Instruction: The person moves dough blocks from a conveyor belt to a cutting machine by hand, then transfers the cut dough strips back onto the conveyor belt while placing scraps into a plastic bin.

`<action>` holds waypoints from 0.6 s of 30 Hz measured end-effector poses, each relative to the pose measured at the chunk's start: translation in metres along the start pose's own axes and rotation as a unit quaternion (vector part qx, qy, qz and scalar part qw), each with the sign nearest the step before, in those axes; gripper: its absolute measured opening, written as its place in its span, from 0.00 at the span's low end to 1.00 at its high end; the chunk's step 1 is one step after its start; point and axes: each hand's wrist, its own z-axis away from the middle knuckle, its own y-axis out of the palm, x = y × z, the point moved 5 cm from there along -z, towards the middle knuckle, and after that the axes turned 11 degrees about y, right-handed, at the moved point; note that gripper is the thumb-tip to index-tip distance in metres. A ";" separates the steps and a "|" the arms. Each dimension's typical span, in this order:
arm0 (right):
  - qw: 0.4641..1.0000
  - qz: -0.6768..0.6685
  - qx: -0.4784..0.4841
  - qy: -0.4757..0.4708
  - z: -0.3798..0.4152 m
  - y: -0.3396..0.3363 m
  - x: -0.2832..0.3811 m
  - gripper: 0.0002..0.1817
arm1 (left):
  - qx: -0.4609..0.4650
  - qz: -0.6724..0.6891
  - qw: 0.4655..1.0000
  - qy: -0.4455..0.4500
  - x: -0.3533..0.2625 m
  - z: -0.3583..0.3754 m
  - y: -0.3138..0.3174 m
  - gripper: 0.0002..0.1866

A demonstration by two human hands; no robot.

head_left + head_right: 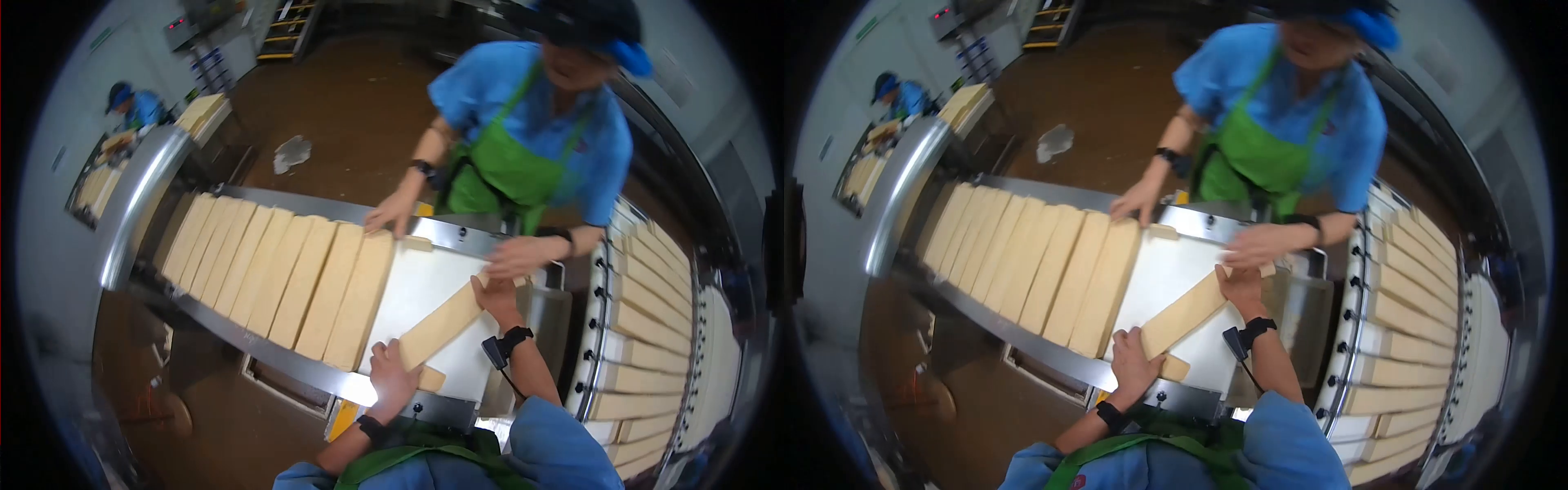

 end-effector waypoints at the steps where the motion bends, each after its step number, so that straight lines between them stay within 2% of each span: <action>1: 0.999 -0.021 0.014 -0.024 0.008 -0.003 -0.015 0.31 | 0.023 -0.001 1.000 -0.003 -0.002 -0.005 -0.001 0.48; 2: 0.998 -0.041 0.025 -0.042 0.018 -0.008 -0.032 0.31 | 0.050 -0.003 0.999 0.001 -0.002 -0.011 -0.002 0.49; 4: 0.999 -0.039 0.009 0.027 0.042 -0.038 -0.026 0.32 | 0.098 -0.023 0.995 -0.027 0.006 -0.013 0.012 0.57; 5: 0.993 -0.101 -0.039 0.048 0.053 -0.032 -0.034 0.33 | 0.076 -0.087 0.993 0.014 0.022 -0.012 0.032 0.58; 6: 0.983 -0.155 0.060 0.080 0.060 -0.054 -0.028 0.33 | 0.067 -0.113 0.989 0.064 0.021 -0.015 0.035 0.57; 7: 0.985 -0.156 -0.033 0.061 0.069 -0.040 -0.038 0.32 | 0.085 -0.085 0.992 0.027 0.014 -0.016 0.030 0.56; 8: 0.984 -0.152 -0.056 0.077 0.081 -0.039 -0.047 0.32 | 0.063 -0.082 0.994 0.045 0.006 -0.013 0.027 0.54; 9: 0.987 -0.112 -0.030 0.114 0.096 -0.049 -0.051 0.33 | 0.056 -0.085 0.993 0.060 0.002 -0.010 0.028 0.52; 10: 0.981 -0.146 -0.031 0.125 0.110 -0.062 -0.061 0.34 | 0.056 -0.116 0.991 0.041 -0.012 -0.007 0.025 0.46; 12: 0.964 -0.189 -0.129 0.137 0.144 -0.103 -0.089 0.35 | 0.028 -0.075 0.989 0.126 -0.038 0.002 0.032 0.44; 13: 0.959 -0.191 -0.140 0.154 0.158 -0.120 -0.105 0.35 | 0.037 -0.078 0.986 0.144 -0.055 0.003 0.041 0.44; 15: 0.913 -0.213 -0.263 0.227 0.201 -0.164 -0.152 0.34 | -0.026 -0.022 0.963 0.268 -0.101 0.010 0.056 0.47; 16: 0.895 -0.209 -0.318 0.234 0.222 -0.188 -0.174 0.34 | -0.023 -0.024 0.960 0.280 -0.125 0.016 0.064 0.47; 17: 0.874 -0.201 -0.371 0.240 0.241 -0.213 -0.197 0.33 | -0.004 0.002 0.943 0.332 -0.157 0.022 0.071 0.47; 18: 0.863 -0.187 -0.385 0.270 0.261 -0.233 -0.222 0.32 | 0.015 0.028 0.924 0.381 -0.190 0.032 0.077 0.46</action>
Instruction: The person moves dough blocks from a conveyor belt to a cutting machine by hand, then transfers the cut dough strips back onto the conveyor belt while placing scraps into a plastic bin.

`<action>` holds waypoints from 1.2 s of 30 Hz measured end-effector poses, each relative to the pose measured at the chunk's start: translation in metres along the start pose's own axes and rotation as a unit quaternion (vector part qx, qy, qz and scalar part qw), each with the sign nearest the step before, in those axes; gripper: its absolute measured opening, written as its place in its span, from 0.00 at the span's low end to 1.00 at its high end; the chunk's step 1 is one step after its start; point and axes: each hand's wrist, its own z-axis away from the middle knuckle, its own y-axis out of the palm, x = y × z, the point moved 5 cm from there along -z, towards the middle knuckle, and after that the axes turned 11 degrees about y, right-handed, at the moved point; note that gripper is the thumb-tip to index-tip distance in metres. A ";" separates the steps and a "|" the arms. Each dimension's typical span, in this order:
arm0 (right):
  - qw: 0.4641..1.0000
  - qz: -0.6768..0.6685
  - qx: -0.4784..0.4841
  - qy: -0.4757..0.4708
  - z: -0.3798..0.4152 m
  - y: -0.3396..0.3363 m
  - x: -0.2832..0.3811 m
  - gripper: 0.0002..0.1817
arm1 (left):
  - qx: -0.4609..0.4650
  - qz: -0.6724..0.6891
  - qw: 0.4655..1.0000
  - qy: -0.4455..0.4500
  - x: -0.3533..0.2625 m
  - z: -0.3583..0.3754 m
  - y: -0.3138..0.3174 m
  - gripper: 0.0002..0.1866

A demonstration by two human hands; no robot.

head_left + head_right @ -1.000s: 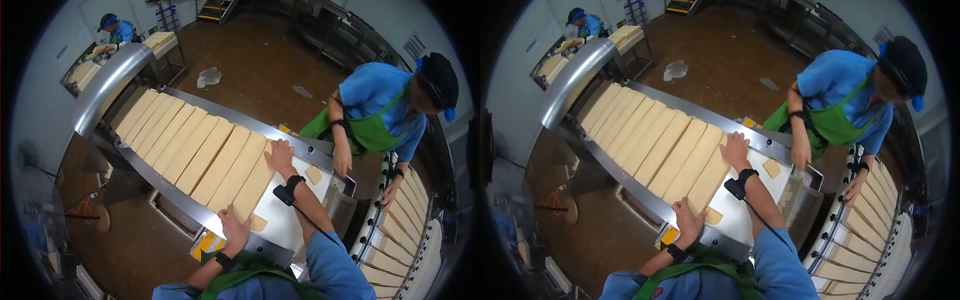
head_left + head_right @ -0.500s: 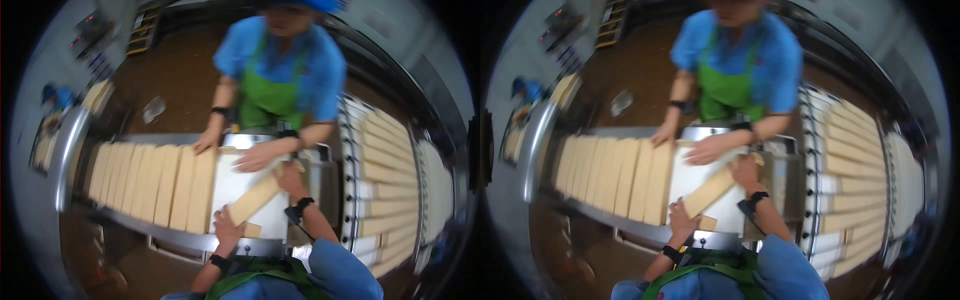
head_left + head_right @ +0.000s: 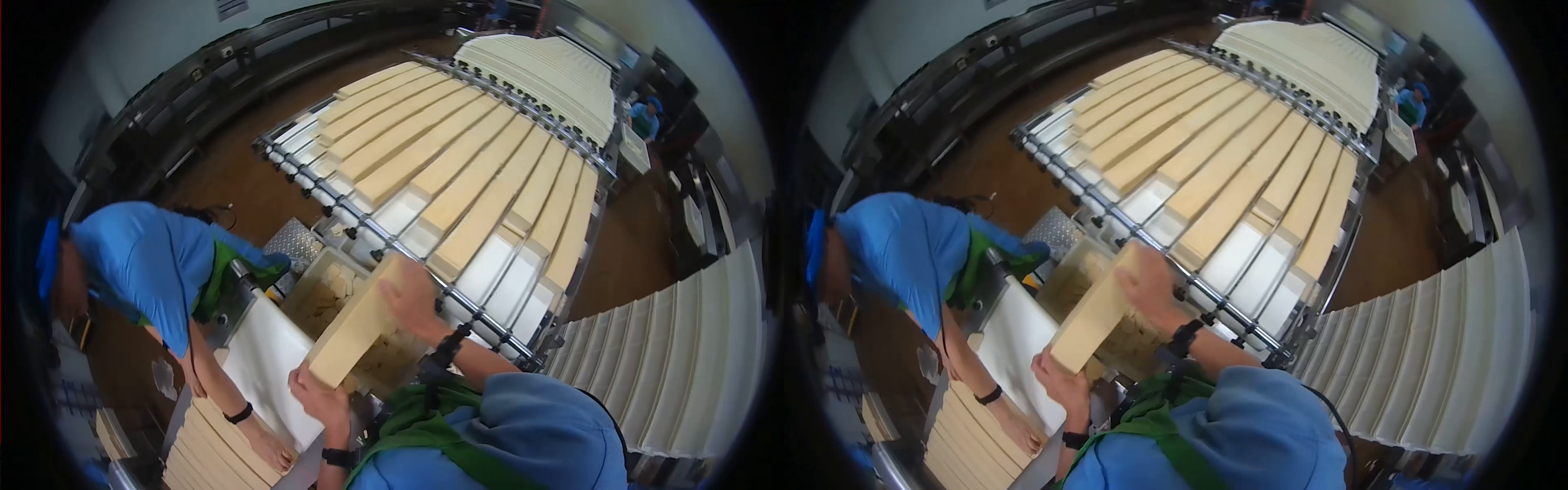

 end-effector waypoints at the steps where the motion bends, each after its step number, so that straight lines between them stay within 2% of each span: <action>1: 0.999 0.018 -0.024 0.021 -0.013 -0.029 -0.015 0.30 | 0.003 0.002 1.000 0.008 -0.029 -0.015 0.003 0.46; 3: 0.988 0.066 -0.136 0.026 -0.032 -0.072 -0.064 0.27 | 0.119 0.055 0.990 0.048 -0.091 -0.037 0.018 0.45; 4: 0.986 0.058 -0.130 0.086 -0.042 -0.096 -0.083 0.24 | 0.121 0.055 0.990 0.055 -0.112 -0.042 0.020 0.45; 5: 0.980 0.081 -0.169 0.069 -0.050 -0.116 -0.104 0.22 | 0.174 0.087 0.977 0.089 -0.136 -0.044 0.027 0.43; 6: 0.980 0.059 -0.160 0.101 -0.057 -0.133 -0.128 0.21 | 0.226 0.118 0.959 0.123 -0.156 -0.043 0.037 0.41; 7: 0.979 0.063 -0.148 0.127 -0.063 -0.146 -0.149 0.22 | 0.227 0.117 0.958 0.128 -0.170 -0.041 0.046 0.41; 9: 0.976 0.067 -0.138 0.157 -0.070 -0.164 -0.189 0.22 | 0.319 0.184 0.924 0.105 -0.192 -0.030 0.071 0.39; 11: 0.970 0.149 -0.076 0.177 -0.077 -0.167 -0.222 0.26 | 0.353 0.211 0.906 0.103 -0.207 -0.026 0.083 0.38; 12: 0.969 0.147 -0.081 0.181 -0.084 -0.171 -0.224 0.26 | 0.383 0.240 0.887 0.097 -0.214 -0.025 0.089 0.36; 14: 0.947 0.251 0.053 0.192 -0.095 -0.164 -0.230 0.29 | 0.400 0.220 0.884 0.103 -0.223 -0.034 0.096 0.34; 16: 0.934 0.279 0.068 0.215 -0.096 -0.156 -0.233 0.31 | 0.431 0.176 0.880 0.088 -0.217 -0.043 0.108 0.34; 18: 0.908 0.337 0.094 0.230 -0.098 -0.150 -0.236 0.32 | 0.445 0.190 0.871 0.081 -0.220 -0.052 0.108 0.33; 23: 0.917 0.324 0.058 0.226 -0.095 -0.158 -0.221 0.31 | 0.442 0.200 0.869 0.096 -0.229 -0.055 0.105 0.32; 25: 0.921 0.311 0.043 0.232 -0.092 -0.161 -0.213 0.31 | 0.445 0.221 0.865 0.071 -0.232 -0.055 0.105 0.31; 27: 0.922 0.343 -0.124 0.126 -0.087 -0.172 -0.191 0.32 | 0.444 0.214 0.866 0.089 -0.241 -0.055 0.119 0.31; 30: 0.927 0.313 -0.105 0.177 -0.066 -0.168 -0.196 0.33 | 0.413 0.222 0.874 0.124 -0.251 -0.054 0.153 0.30; 31: 0.927 0.314 -0.106 0.176 -0.059 -0.169 -0.193 0.33 | 0.385 0.236 0.881 0.143 -0.257 -0.056 0.157 0.29; 34: 0.951 0.258 -0.087 0.149 -0.031 -0.171 -0.178 0.34 | 0.397 0.209 0.885 0.128 -0.261 -0.052 0.163 0.28; 36: 0.987 0.105 -0.015 0.120 -0.011 -0.165 -0.165 0.35 | 0.390 0.218 0.885 0.131 -0.261 -0.050 0.163 0.27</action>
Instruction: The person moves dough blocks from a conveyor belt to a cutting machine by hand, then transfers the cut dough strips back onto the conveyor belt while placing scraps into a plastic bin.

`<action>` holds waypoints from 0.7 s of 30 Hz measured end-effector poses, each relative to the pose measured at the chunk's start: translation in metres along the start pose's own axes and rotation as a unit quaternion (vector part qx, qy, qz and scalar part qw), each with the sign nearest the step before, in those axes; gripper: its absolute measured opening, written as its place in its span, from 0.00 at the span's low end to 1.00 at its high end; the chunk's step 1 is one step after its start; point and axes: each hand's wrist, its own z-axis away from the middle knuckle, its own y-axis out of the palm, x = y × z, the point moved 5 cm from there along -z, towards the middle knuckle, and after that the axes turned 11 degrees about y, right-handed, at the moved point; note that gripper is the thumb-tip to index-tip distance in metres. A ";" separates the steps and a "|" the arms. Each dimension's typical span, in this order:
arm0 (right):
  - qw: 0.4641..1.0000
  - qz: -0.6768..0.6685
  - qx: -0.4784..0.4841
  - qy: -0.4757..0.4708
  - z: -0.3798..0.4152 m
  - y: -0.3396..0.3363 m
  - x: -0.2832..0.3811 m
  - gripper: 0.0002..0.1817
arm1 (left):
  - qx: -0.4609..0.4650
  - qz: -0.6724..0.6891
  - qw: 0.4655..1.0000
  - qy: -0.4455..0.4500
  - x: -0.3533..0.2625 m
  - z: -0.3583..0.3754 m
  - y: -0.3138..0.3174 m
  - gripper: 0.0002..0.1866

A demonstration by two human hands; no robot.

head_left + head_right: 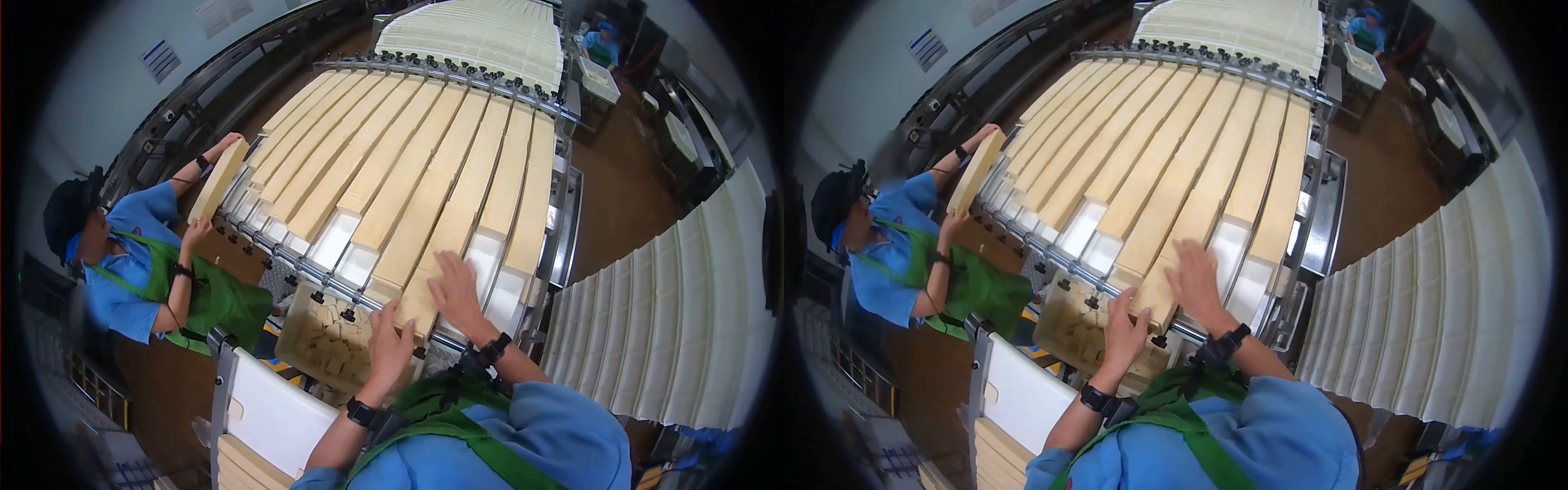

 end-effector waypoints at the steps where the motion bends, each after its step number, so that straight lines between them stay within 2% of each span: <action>1: 1.000 -0.002 -0.002 0.002 0.011 -0.002 0.005 0.35 | -0.008 0.006 1.000 0.008 0.000 0.000 -0.001 0.26; 3: 0.985 -0.095 0.135 -0.041 0.033 0.004 0.020 0.34 | -0.005 0.025 1.000 0.015 0.002 0.000 0.000 0.27; 4: 0.986 -0.096 0.132 -0.040 0.040 0.002 0.024 0.34 | -0.005 0.046 0.999 0.022 0.002 -0.001 0.000 0.28; 6: 0.968 -0.064 0.235 -0.061 0.052 0.008 0.033 0.34 | 0.006 0.059 0.998 0.032 0.001 -0.002 -0.002 0.30; 7: 0.963 -0.068 0.253 -0.060 0.052 0.009 0.031 0.35 | 0.014 0.073 0.996 0.040 0.000 -0.002 -0.003 0.32; 11: 0.961 -0.076 0.259 -0.061 0.048 0.012 0.029 0.36 | 0.020 0.091 0.992 0.084 0.007 -0.001 -0.006 0.38; 14: 0.970 -0.037 0.224 -0.083 0.045 0.010 0.030 0.36 | 0.022 0.092 0.987 0.130 0.007 -0.004 -0.006 0.40; 16: 0.974 0.033 0.141 -0.173 0.049 0.009 0.034 0.36 | 0.036 0.114 0.984 0.131 0.012 -0.002 -0.004 0.41; 17: 0.973 0.031 0.142 -0.178 0.050 0.012 0.034 0.36 | 0.031 0.112 0.985 0.129 0.015 0.000 -0.005 0.41; 19: 0.951 0.071 0.095 -0.286 0.057 0.011 0.039 0.32 | -0.028 0.145 0.985 0.094 0.025 0.009 -0.007 0.40; 20: 0.949 0.069 0.098 -0.291 0.058 0.013 0.038 0.32 | -0.034 0.144 0.985 0.091 0.031 0.014 -0.007 0.40; 21: 0.948 0.068 0.093 -0.298 0.057 0.014 0.038 0.29 | -0.084 0.163 0.981 0.061 0.047 0.022 -0.012 0.38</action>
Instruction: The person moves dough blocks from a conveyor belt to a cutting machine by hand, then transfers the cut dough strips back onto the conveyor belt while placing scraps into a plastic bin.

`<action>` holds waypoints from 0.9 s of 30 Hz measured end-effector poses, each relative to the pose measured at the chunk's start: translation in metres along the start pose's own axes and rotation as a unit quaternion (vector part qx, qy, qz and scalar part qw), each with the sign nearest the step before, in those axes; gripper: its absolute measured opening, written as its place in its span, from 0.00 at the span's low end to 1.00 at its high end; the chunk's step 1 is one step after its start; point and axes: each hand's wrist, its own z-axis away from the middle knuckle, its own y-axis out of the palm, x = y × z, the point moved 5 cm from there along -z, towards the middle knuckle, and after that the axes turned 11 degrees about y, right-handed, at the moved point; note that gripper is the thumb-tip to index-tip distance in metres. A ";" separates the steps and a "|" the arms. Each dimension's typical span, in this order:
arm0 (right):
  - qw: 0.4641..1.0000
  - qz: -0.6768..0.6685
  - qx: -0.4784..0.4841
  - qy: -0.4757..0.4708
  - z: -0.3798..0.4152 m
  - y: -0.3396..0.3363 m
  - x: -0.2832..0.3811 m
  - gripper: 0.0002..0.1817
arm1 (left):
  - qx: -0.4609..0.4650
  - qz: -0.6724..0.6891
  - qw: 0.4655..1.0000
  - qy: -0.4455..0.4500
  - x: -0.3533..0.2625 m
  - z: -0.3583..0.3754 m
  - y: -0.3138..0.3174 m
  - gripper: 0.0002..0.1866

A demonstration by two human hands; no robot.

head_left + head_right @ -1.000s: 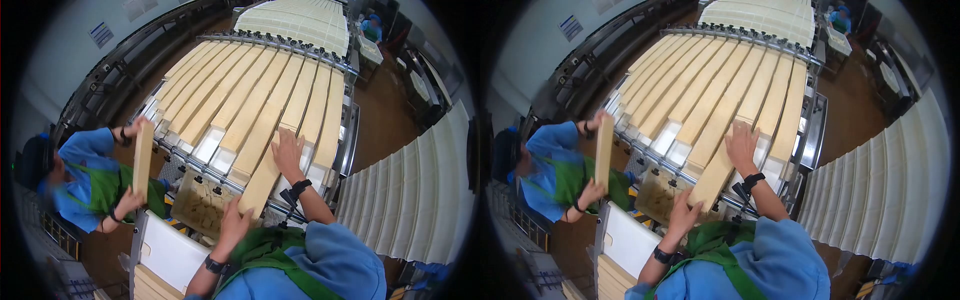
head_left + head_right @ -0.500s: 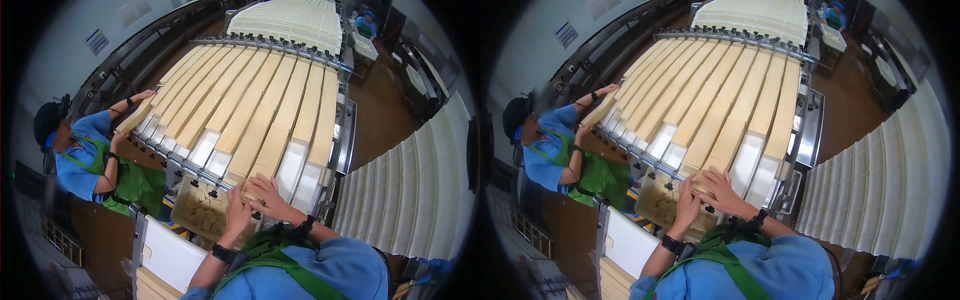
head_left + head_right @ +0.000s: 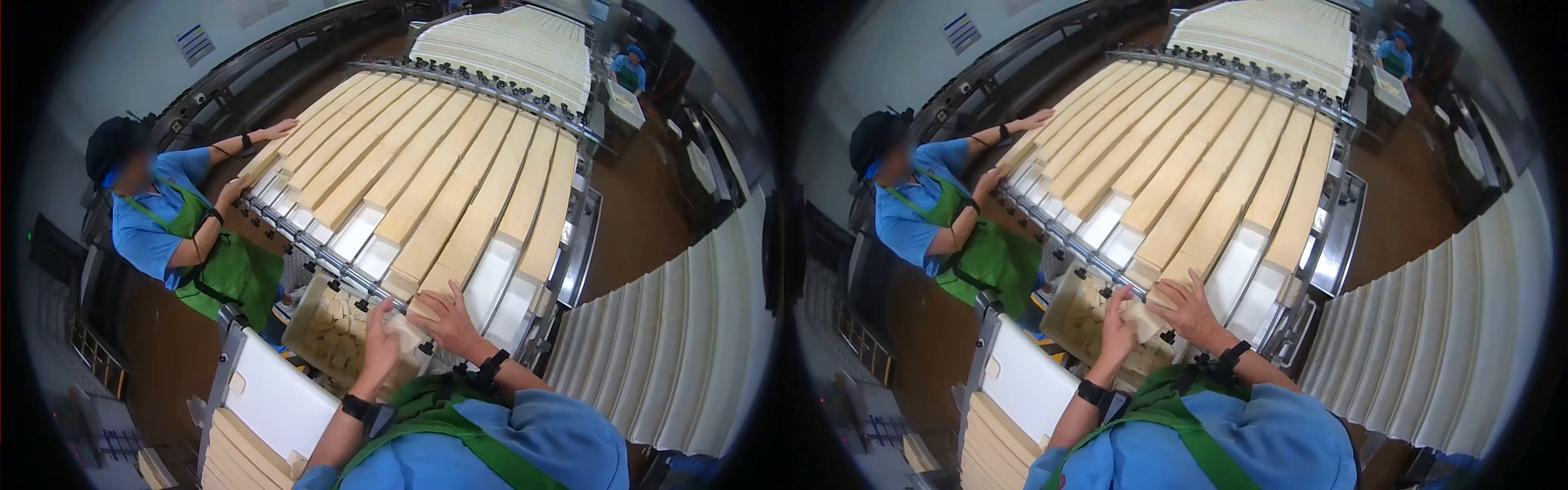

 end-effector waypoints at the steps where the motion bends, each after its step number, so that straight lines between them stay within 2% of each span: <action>1: 1.000 0.002 -0.006 -0.006 -0.002 -0.001 0.001 0.27 | -0.055 0.014 0.998 -0.021 0.012 0.008 -0.012 0.37; 2: 1.000 0.002 -0.006 -0.011 -0.002 -0.002 0.001 0.27 | -0.117 0.002 0.993 -0.005 0.020 0.015 -0.026 0.35; 3: 1.000 0.001 0.002 0.000 -0.003 -0.006 0.002 0.24 | -0.121 0.003 0.993 -0.003 0.033 0.022 -0.036 0.35; 5: 1.000 0.002 0.009 0.006 -0.005 -0.010 0.004 0.22 | -0.205 -0.106 0.965 -0.123 0.073 0.046 -0.067 0.30; 6: 1.000 0.009 0.003 0.013 -0.005 -0.011 0.005 0.22 | -0.209 -0.104 0.965 -0.121 0.086 0.055 -0.074 0.30; 8: 1.000 0.022 -0.008 0.016 -0.007 -0.013 0.007 0.21 | -0.172 -0.240 0.923 -0.247 0.116 0.081 -0.088 0.26; 10: 0.999 0.003 -0.019 0.032 -0.007 -0.016 0.009 0.18 | -0.086 -0.255 0.930 -0.251 0.125 0.104 -0.102 0.27; 12: 0.999 0.011 -0.031 0.026 -0.006 -0.014 0.008 0.18 | -0.034 -0.238 0.943 -0.232 0.149 0.129 -0.111 0.27; 13: 0.999 0.010 -0.036 0.023 -0.005 -0.013 0.008 0.18 | -0.055 -0.174 0.957 -0.227 0.177 0.148 -0.111 0.25; 14: 0.999 0.018 -0.037 0.020 -0.004 -0.012 0.007 0.18 | -0.042 -0.142 0.955 -0.258 0.160 0.154 -0.109 0.22; 15: 0.999 0.023 -0.042 0.018 -0.004 -0.013 0.007 0.18 | -0.070 -0.051 0.958 -0.275 0.168 0.169 -0.105 0.20; 16: 0.999 0.026 -0.038 0.018 -0.004 -0.013 0.007 0.18 | -0.078 -0.014 0.944 -0.320 0.192 0.188 -0.103 0.20; 17: 0.999 0.027 -0.033 0.018 -0.003 -0.012 0.008 0.17 | -0.079 -0.013 0.945 -0.316 0.185 0.191 -0.102 0.20; 19: 0.999 0.022 -0.039 0.018 -0.004 -0.013 0.008 0.16 | -0.109 0.094 0.911 -0.386 0.173 0.211 -0.092 0.20; 27: 0.999 0.014 -0.038 0.021 -0.004 -0.011 0.008 0.14 | -0.067 0.009 0.948 -0.310 0.187 0.227 -0.084 0.18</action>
